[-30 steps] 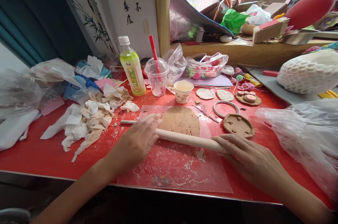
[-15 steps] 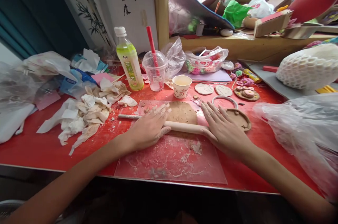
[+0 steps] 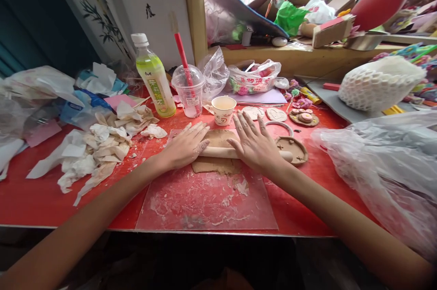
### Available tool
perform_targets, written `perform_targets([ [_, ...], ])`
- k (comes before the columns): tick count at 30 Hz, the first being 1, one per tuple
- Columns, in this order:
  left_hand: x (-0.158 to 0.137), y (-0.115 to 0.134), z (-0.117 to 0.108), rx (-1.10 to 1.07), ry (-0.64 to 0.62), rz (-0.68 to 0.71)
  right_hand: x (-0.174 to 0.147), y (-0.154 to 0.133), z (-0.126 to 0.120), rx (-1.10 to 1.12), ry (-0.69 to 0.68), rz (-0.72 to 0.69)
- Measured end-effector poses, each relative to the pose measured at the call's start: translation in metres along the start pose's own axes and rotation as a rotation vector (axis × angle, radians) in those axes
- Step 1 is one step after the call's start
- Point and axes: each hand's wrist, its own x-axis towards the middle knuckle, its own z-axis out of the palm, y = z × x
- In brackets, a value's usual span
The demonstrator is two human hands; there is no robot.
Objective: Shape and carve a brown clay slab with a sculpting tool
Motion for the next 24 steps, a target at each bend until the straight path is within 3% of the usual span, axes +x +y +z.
perform_targets([
  [5, 0.005, -0.006, 0.006, 0.018, 0.018, 0.01, 0.008, -0.025, 0.006, -0.001, 0.076, 0.044],
  [12, 0.003, -0.008, 0.009, 0.05, 0.061, 0.036, 0.015, -0.039, 0.014, 0.026, 0.055, 0.058],
  [18, -0.02, 0.004, 0.006, 0.135, 0.082, 0.096, -0.004, -0.05, 0.006, 0.108, -0.028, 0.062],
  [24, -0.054, 0.02, 0.003, 0.095, 0.109, 0.138, -0.035, -0.068, -0.008, 0.126, -0.013, -0.001],
])
